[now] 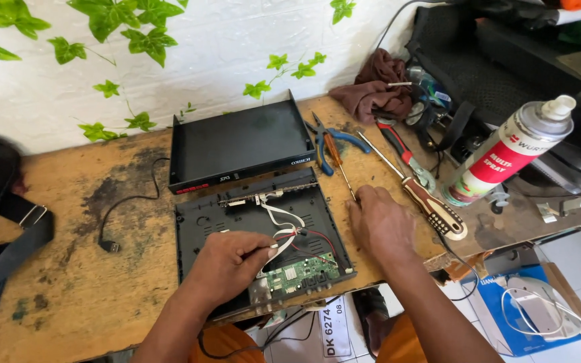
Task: The person is repairing the internal components of an electronic device by probing the circuit board with a screwdriver and adjusting internal wiring.
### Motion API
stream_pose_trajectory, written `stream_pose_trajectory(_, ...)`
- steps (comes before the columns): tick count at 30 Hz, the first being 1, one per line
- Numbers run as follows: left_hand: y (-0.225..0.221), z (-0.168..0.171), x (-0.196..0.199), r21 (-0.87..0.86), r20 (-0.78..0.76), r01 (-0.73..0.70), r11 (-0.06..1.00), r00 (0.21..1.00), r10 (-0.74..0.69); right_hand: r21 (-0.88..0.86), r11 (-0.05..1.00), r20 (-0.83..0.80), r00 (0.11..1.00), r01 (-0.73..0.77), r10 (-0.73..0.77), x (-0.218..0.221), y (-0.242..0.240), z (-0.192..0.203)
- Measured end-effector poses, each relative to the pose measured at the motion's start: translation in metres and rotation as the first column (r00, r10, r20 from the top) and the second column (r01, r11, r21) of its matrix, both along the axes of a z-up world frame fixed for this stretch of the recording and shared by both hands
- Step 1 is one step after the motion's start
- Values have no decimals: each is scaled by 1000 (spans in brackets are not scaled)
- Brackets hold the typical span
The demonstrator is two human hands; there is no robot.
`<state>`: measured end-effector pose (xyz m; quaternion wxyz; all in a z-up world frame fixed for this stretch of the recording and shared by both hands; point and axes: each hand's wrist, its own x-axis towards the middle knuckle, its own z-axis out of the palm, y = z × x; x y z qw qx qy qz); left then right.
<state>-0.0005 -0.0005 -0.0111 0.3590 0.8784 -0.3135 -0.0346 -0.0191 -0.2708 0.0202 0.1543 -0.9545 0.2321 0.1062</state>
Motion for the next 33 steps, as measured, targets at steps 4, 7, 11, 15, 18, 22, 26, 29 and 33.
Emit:
stream_pose_trajectory(4,-2,4,-1,12,-30,-14,1000,999,14,-26,999,42,999,-33,34,-2,-5,-11)
stream_pose_trajectory(7,0,3,0,-10,14,9,1000,1000,-8,-27,998,135,989,-61,64,-3,-2,-9)
stream_pose_trajectory(11,-1,3,0,-28,20,25,999,1000,-24,-27,999,18,1000,-22,22,-3,1,-1)
stream_pose_trajectory(15,0,7,-2,-11,-29,6,1000,1000,-7,-26,999,55,998,-32,34,-3,-4,-12)
stream_pose_trajectory(18,-1,10,-4,-36,-33,6,999,999,-7,-35,999,41,998,-37,38,-5,-1,-7)
stream_pose_trajectory(22,-2,7,-3,-54,-29,-3,999,1000,1,-44,998,99,994,-50,54,0,-13,-33)
stream_pose_trajectory(26,-5,9,-6,-198,-123,-74,977,991,50,-151,984,380,913,-93,145,3,-31,-74)
stream_pose_trajectory(29,-6,9,-4,-190,-103,-69,979,993,50,-166,982,413,898,-89,151,0,-27,-65)
stream_pose_trajectory(33,-4,5,-6,-215,-125,-78,973,991,52,-165,981,449,878,-102,167,-6,-28,-62)
